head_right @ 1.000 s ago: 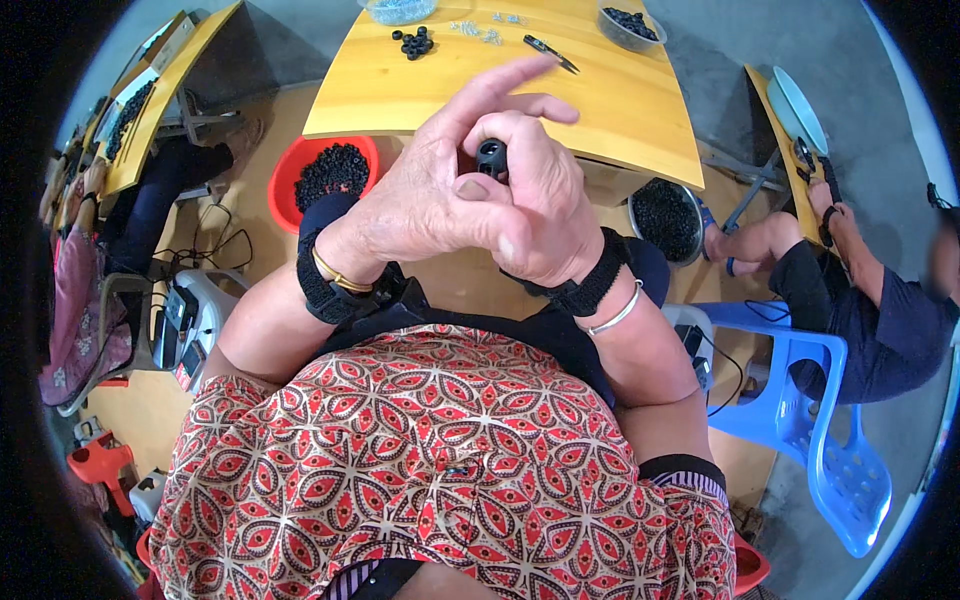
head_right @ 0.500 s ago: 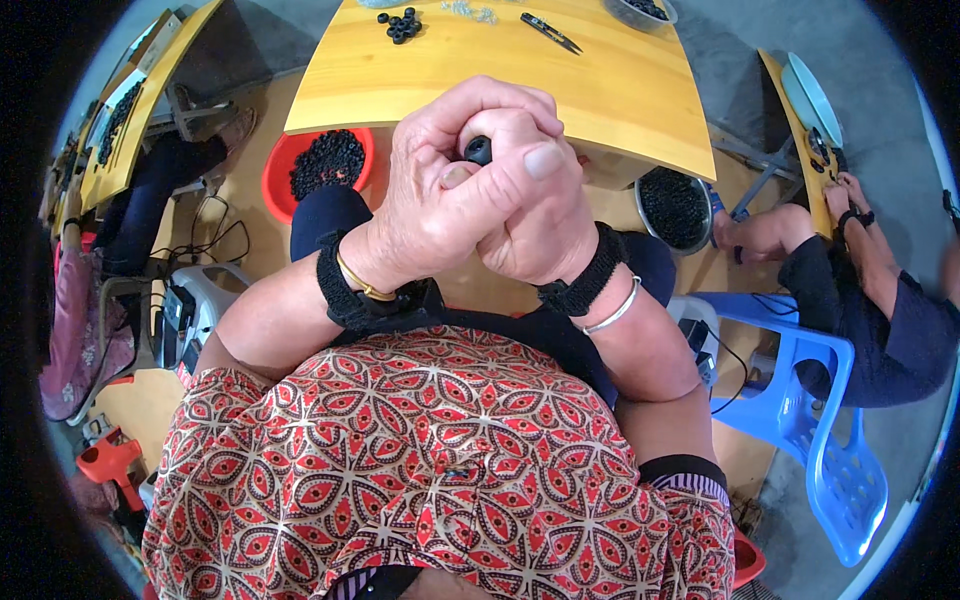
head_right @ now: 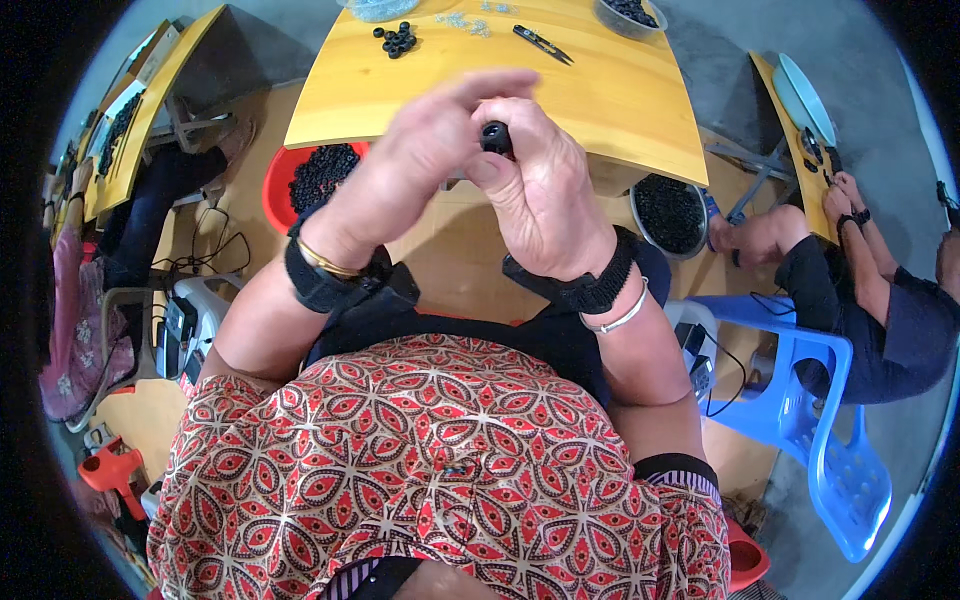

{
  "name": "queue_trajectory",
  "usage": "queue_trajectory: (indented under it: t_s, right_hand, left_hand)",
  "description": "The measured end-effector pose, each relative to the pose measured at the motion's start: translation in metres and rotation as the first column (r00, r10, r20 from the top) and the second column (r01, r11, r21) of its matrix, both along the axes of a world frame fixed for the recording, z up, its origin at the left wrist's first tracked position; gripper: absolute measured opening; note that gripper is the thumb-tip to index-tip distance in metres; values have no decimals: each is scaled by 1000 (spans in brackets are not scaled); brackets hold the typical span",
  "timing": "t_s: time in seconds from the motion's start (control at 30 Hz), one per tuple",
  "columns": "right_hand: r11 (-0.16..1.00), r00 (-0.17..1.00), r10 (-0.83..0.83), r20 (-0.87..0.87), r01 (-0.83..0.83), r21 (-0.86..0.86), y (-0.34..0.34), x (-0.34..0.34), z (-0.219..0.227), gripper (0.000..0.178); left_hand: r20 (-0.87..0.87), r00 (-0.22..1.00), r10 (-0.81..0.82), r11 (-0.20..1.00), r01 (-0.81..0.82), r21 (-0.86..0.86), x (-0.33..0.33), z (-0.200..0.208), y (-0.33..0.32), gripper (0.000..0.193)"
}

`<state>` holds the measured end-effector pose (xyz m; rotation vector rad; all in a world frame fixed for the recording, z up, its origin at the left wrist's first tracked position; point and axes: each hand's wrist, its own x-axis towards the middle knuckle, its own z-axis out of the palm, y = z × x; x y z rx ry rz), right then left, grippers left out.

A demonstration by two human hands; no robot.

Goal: Assembling small plastic rings by inserting metal pins into them.

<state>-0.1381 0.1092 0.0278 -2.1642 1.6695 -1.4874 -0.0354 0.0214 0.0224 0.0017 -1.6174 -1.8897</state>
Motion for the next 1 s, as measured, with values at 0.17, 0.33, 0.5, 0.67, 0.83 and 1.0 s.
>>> queue_trajectory:
  t_s: [0.17, 0.33, 0.5, 0.67, 0.83, 1.0]
  right_hand:
    - [995, 990, 41, -132, -52, -84, 0, -4, 7, 41]
    - [997, 987, 57, -154, -66, -52, 2, -5, 7, 40]
    - [994, 986, -2, -167, -16, -106, 0, 5, 7, 36]
    - [988, 965, -44, -258, 3, -156, -3, 1, 10, 31]
    - [1000, 999, 14, -31, -14, 5, 1, 10, 11, 29]
    - [991, 971, -25, -239, -7, -133, -4, -3, 8, 26]
  left_hand:
    - [89, 951, -295, 910, 252, 330, 21, -6, -15, 35]
    - [-7, 887, -462, 795, 418, 440, 20, -6, -11, 26]
    - [2, 913, -407, 766, 340, 546, 23, 4, -3, 21]
    - [-56, 933, -357, 712, 310, 630, 18, 3, 5, 15]
    - [-66, 938, -341, 704, 301, 643, 18, 2, 6, 14]
    - [-86, 897, -434, 650, 378, 659, 19, 2, 6, 16]
